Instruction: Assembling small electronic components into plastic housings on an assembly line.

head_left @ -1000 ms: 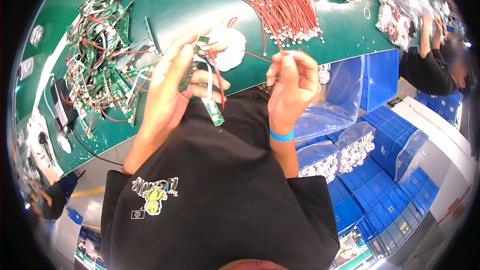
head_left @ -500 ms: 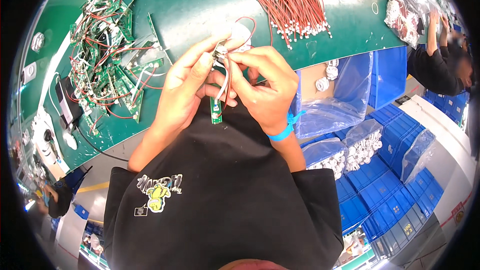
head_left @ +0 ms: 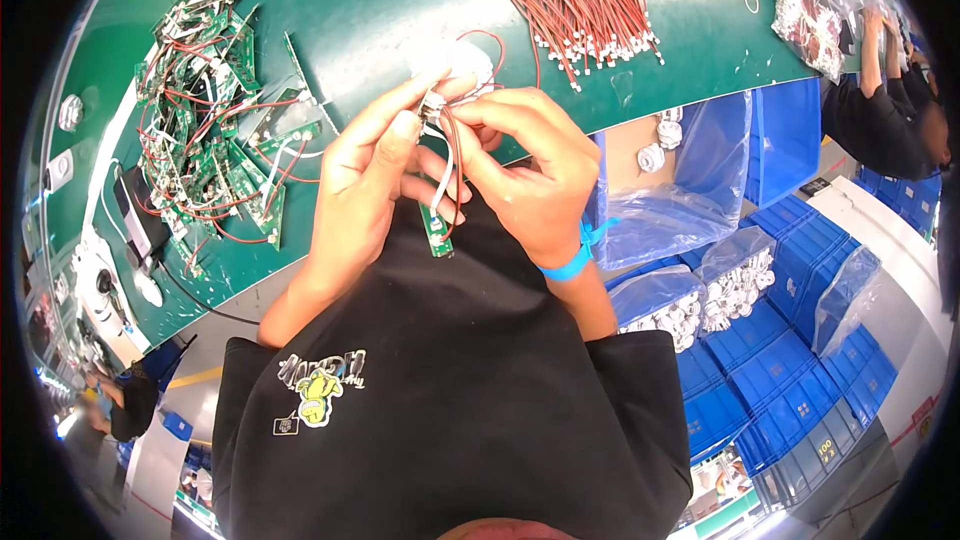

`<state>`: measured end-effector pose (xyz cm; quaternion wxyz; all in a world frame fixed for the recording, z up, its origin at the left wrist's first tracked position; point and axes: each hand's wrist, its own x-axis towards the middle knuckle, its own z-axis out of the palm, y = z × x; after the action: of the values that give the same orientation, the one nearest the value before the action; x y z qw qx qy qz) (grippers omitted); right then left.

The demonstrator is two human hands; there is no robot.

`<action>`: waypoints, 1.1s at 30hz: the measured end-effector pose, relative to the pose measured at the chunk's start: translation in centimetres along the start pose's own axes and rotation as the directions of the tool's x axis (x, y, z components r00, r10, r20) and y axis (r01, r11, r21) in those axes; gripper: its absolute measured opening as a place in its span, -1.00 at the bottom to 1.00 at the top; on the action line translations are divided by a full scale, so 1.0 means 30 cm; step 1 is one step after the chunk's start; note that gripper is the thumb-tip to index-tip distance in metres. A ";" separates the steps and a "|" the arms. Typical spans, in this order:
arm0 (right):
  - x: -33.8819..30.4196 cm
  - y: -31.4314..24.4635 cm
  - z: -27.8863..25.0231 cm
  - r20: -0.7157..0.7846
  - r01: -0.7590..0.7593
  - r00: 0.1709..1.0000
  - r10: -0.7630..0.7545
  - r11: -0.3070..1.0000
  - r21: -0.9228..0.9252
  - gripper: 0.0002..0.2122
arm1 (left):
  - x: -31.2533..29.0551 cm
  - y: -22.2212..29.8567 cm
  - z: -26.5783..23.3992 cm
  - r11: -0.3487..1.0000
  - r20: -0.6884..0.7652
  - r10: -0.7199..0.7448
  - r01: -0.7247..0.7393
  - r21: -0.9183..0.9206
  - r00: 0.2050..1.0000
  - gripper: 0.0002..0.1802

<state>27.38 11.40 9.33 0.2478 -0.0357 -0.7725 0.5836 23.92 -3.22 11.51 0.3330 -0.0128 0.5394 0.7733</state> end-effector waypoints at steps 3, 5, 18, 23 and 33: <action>-0.004 0.020 0.007 -0.006 0.090 0.996 -0.091 0.993 -0.072 -0.83 | 0.006 0.008 0.012 0.999 -0.006 -0.015 0.015 -0.043 1.000 -0.49; -0.003 0.023 0.005 0.003 0.084 0.996 -0.084 0.994 -0.070 -0.82 | 0.005 0.008 0.015 0.999 -0.020 -0.015 0.014 -0.043 1.000 -0.50; 0.006 0.016 -0.003 0.038 -0.067 0.997 0.065 0.995 0.074 -0.84 | 0.011 -0.009 -0.025 0.936 0.067 0.213 -0.224 0.272 0.975 -0.52; -0.058 0.086 -0.014 0.071 -0.296 0.955 0.289 0.941 0.161 -0.61 | 0.151 0.050 -0.018 0.104 0.406 0.375 -0.473 0.875 0.833 -0.06; 0.028 0.183 -0.067 -0.064 -0.006 0.996 -0.067 0.641 -0.768 -0.71 | 0.660 0.388 -0.418 0.020 0.255 0.524 -0.311 0.950 0.813 -0.07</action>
<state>26.21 15.18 4.97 0.2521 -0.1495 -0.9360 0.1951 -1.89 -6.16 8.39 -0.0286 0.2961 0.9055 0.3027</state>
